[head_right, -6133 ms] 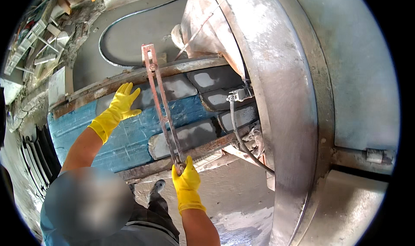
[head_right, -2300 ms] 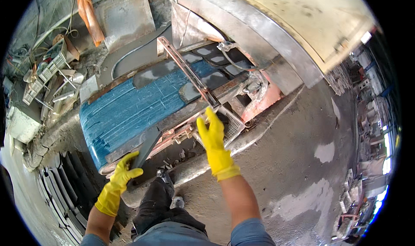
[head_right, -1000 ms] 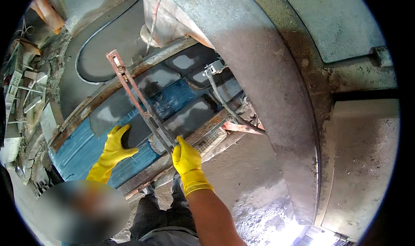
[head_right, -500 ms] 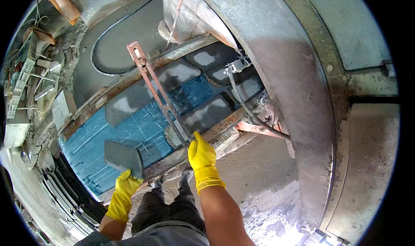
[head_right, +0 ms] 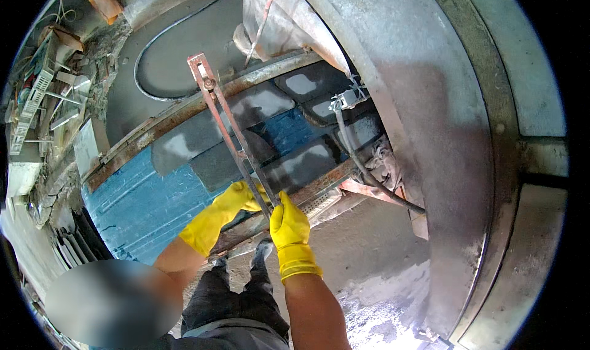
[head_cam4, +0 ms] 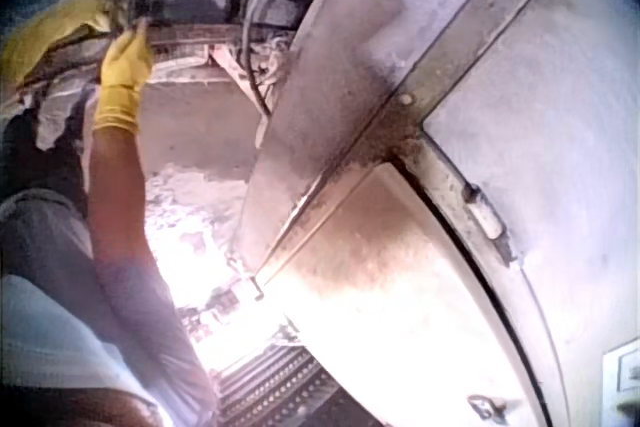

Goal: The person picks up rectangular stone slabs from a pallet and places them onto a grinding machine. They operate the machine to grind the surface of the stones, then remove the processed slabs and return them to the pallet. The process is repeated for multiple stones.

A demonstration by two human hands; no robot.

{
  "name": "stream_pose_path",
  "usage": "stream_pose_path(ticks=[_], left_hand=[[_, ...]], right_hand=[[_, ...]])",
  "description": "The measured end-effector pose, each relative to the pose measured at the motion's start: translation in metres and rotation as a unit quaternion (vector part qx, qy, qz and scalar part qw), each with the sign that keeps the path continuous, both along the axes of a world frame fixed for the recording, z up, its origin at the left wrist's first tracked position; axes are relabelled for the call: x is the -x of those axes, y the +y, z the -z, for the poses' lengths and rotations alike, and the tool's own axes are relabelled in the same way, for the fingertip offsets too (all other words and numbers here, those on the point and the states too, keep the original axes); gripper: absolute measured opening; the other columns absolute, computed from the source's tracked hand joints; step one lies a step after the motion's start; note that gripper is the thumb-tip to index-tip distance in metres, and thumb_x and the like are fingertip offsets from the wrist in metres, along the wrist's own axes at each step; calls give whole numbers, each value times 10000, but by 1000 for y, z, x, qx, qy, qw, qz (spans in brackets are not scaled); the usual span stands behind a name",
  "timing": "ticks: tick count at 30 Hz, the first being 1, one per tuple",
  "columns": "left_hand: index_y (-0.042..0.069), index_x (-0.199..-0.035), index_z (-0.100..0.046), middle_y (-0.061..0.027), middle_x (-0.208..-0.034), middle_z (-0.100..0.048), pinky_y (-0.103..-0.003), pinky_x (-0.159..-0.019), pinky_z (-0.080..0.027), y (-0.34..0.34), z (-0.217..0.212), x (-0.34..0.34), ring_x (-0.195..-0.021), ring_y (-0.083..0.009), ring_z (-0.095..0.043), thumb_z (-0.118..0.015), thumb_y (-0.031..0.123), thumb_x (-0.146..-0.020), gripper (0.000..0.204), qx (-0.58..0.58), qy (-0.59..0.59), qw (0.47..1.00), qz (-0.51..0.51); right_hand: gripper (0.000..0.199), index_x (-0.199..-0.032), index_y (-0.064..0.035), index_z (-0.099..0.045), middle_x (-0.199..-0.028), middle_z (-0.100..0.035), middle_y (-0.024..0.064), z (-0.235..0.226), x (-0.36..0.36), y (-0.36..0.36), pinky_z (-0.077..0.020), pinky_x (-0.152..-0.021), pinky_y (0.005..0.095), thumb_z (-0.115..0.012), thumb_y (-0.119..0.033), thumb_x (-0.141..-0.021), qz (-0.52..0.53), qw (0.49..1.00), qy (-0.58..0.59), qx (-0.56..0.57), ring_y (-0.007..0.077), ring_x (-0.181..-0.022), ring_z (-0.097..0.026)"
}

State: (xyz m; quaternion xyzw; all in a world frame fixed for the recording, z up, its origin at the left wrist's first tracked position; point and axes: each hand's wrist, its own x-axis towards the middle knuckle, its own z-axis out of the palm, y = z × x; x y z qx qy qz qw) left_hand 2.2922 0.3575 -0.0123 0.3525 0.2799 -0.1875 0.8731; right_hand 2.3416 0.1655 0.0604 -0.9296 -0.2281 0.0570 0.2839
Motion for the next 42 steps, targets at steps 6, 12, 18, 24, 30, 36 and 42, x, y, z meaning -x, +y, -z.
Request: stream_pose_path(ticks=[6, 12, 18, 24, 30, 36, 42], left_hand=[[29, -1453, -567, -298, -1499, -530, -617, -1156, -370, 44, -41, 68, -1366, -503, -502, -805, 302, -861, 694, -779, -159, 606, -22], [124, -1595, -437, -373, -1671, -204, -741, -1217, -87, 6, 8, 45, -1470, -707, -157, -752, 484, -894, 849, -808, 2, 585, 74], [256, -1672, -253, -48, -1743, -243, -677, -1203, -202, -35, 70, -29, -1579, -386, -234, -540, 531, -1038, 749, -690, 0, 723, 24], [456, -1579, -335, 197, -1663, -373, -540, -1051, -430, -66, 52, -63, -1546, -134, -346, -323, 684, -1075, 554, -232, -109, 921, -295], [225, -1529, -513, -114, -1622, -430, -634, -1186, -297, -25, 42, -35, -1495, -378, -388, -678, 457, -892, 699, -679, -155, 717, -29], [163, -1480, -577, -230, -1508, -484, -619, -1208, -289, 100, 0, -64, -1405, -477, -431, -858, 487, -716, 876, -881, -102, 457, 58], [224, -1581, -478, -169, -1680, -372, -596, -1287, -200, 72, 26, -125, -1552, -411, -329, -668, 615, -907, 803, -804, -314, 486, 132]], right_hand=[[416, -1360, -87, -679, -1198, -753, 177, 2, 0, -7, -583, -884, 481, -583, -269, -999, 7, 1000, 15, 10, 414, -1003, -722], [403, -1362, -101, -671, -1206, -752, 177, -1, -2, -4, -585, -890, 478, -574, -258, -1003, 8, 1000, 25, 15, 401, -1022, -727], [384, -1360, -82, -668, -1188, -752, 191, -7, -4, 5, -586, -895, 469, -554, -232, -1025, -19, 1000, 19, 6, 399, -1030, -728], [408, -1353, -75, -667, -1154, -753, 209, -10, -2, 1, -589, -861, 488, -554, -262, -1007, 4, 999, 34, 28, 417, -980, -728], [400, -1356, -67, -671, -1205, -749, 188, 1, 1, -6, -594, -887, 463, -586, -247, -1010, 0, 1000, 10, 1, 399, -1014, -731], [388, -1345, -63, -690, -1179, -762, 185, -3, -1, -2, -587, -930, 446, -546, -268, -1049, 9, 999, 30, 33, 384, -1052, -736], [421, -1377, -85, -671, -1175, -755, 194, -1, -2, -3, -583, -884, 486, -562, -279, -1019, -8, 1000, -3, -2, 422, -995, -723]])
